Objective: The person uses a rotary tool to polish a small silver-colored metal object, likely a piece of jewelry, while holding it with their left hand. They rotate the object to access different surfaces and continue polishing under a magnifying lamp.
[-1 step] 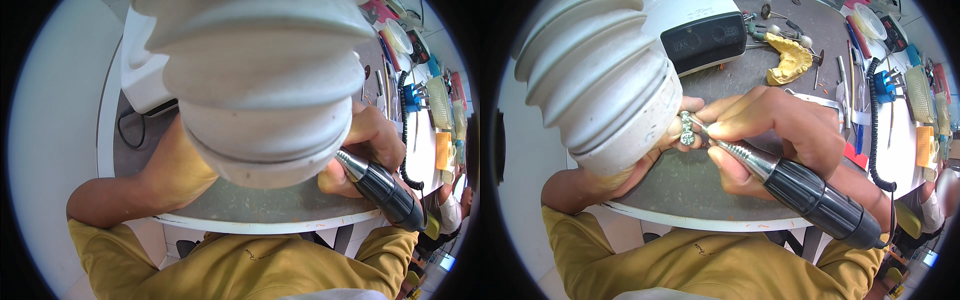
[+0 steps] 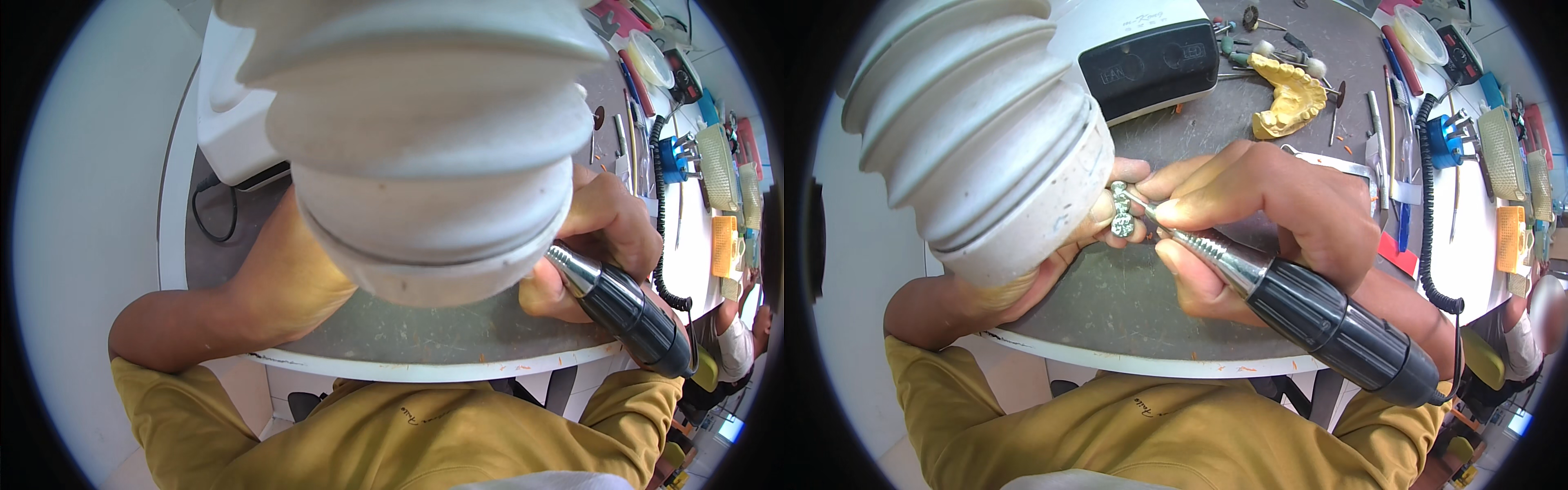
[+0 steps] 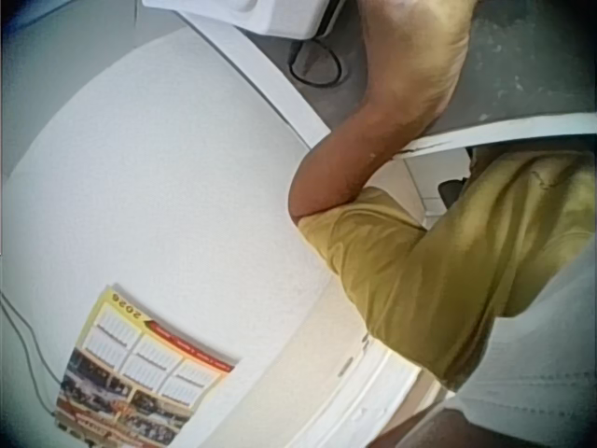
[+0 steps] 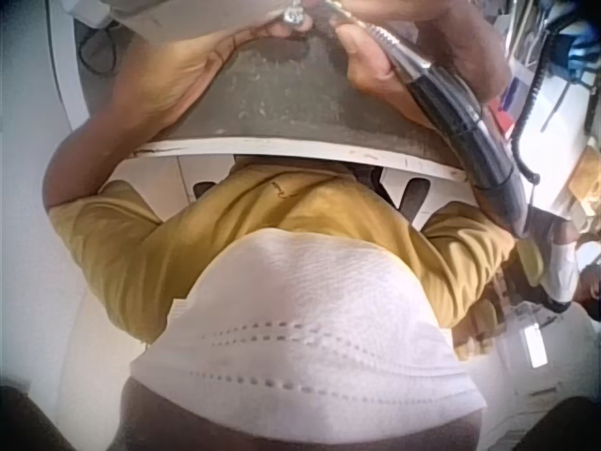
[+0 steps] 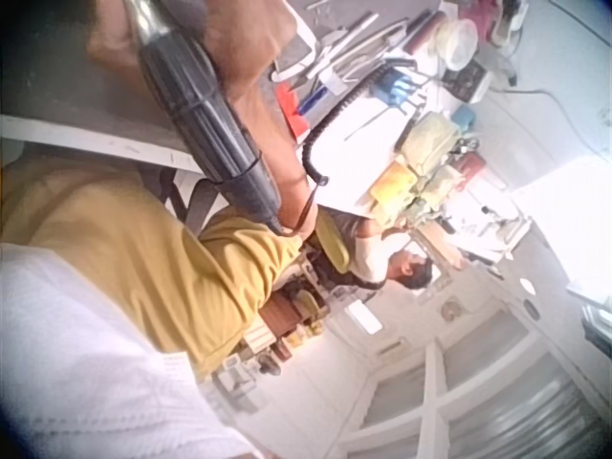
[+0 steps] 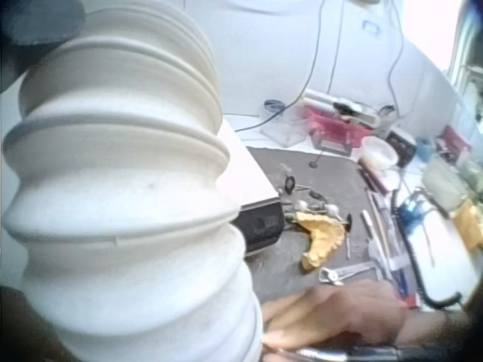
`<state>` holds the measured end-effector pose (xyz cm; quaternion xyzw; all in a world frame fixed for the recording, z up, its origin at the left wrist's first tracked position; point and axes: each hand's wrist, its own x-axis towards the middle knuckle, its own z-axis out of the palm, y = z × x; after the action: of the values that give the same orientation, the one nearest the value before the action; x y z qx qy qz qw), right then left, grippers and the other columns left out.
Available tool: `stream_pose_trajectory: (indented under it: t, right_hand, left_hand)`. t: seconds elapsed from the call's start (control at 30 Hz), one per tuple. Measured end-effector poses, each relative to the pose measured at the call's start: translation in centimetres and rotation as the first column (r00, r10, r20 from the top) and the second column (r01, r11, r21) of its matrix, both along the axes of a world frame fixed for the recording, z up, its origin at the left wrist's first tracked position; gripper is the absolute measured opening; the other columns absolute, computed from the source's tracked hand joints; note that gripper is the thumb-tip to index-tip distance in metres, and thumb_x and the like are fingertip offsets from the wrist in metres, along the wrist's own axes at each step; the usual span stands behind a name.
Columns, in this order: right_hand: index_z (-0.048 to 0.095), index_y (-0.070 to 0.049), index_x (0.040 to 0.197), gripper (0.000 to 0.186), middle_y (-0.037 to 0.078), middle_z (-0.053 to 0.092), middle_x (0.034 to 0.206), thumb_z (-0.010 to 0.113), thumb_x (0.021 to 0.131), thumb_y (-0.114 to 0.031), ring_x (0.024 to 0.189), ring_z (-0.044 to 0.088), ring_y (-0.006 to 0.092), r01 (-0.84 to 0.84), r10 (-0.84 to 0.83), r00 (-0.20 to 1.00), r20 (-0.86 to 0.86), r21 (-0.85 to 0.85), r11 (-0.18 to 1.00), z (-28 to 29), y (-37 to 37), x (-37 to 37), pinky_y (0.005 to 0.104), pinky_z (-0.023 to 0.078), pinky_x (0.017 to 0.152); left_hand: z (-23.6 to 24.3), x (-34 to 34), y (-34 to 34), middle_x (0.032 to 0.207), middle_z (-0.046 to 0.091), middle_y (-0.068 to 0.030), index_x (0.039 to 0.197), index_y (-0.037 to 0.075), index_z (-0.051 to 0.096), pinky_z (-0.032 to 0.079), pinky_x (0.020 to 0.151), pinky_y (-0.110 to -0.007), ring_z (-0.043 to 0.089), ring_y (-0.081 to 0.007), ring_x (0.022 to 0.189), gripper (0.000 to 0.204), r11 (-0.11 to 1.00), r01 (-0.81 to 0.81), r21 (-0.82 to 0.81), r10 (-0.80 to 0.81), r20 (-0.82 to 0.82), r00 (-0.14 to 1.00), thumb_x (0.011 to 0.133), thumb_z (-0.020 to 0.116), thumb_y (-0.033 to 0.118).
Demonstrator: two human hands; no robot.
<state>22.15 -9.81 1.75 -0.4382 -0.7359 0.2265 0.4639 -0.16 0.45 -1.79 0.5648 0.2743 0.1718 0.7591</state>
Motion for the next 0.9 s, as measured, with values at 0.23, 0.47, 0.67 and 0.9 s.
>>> stream_pose_trajectory:
  t: [0.23, 0.47, 0.67, 0.9]
  right_hand:
    - [0.054, -0.004, 0.094, 0.028, 0.013, 0.066, 0.094, 0.078, 0.081, -0.011, 0.084, 0.064, 0.019, -0.01, 0.01, 1.0, -0.002, 0.023, 1.0, -0.2, 0.1, -0.2, 0.0304, 0.047, 0.076]
    - [0.055, -0.004, 0.095, 0.026, 0.013, 0.066, 0.092, 0.076, 0.08, -0.006, 0.081, 0.064, 0.0179, 0.015, -0.016, 1.0, 0.014, 0.046, 0.999, -0.3, 0.1, -0.3, 0.03, 0.047, 0.073]
    - [0.056, -0.002, 0.095, 0.024, 0.013, 0.066, 0.09, 0.074, 0.079, -0.001, 0.077, 0.063, 0.0167, 0.009, -0.01, 1.0, 0.002, 0.072, 0.997, -0.4, 0.2, -0.4, 0.0283, 0.046, 0.07]
    - [0.055, 0.0, 0.098, 0.022, 0.012, 0.062, 0.087, 0.07, 0.081, 0.001, 0.079, 0.063, 0.0178, 0.028, -0.029, 1.0, 0.008, 0.099, 0.995, 0.0, 0.0, -0.4, 0.0276, 0.047, 0.071]
  left_hand:
    - [0.4, -0.1, 0.0, 0.108, 0.062, -0.0126, 0.137, -0.007, 0.043, 0.048, 0.087, -0.028, 0.059, -0.0156, 0.099, 0.043, 1.0, 0.021, 0.009, -0.021, -0.01, 1.0, 0.099, 0.055, 0.011]
    - [1.1, -0.1, 0.3, 0.107, 0.062, -0.0136, 0.135, -0.007, 0.045, 0.048, 0.088, -0.029, 0.059, -0.0173, 0.1, 0.04, 0.992, 0.05, 0.113, -0.036, -0.118, 0.992, 0.1, 0.053, 0.01]
    - [0.6, -0.3, 0.1, 0.108, 0.062, -0.0138, 0.133, -0.006, 0.048, 0.049, 0.088, -0.03, 0.06, -0.0182, 0.099, 0.037, 0.997, 0.013, 0.072, -0.007, -0.078, 0.997, 0.1, 0.053, 0.009]
    - [2.1, -0.2, 0.0, 0.11, 0.063, -0.0127, 0.128, -0.003, 0.05, 0.051, 0.087, -0.029, 0.062, -0.0189, 0.102, 0.032, 0.99, 0.018, 0.143, 0.008, -0.182, 0.983, 0.099, 0.055, 0.01]
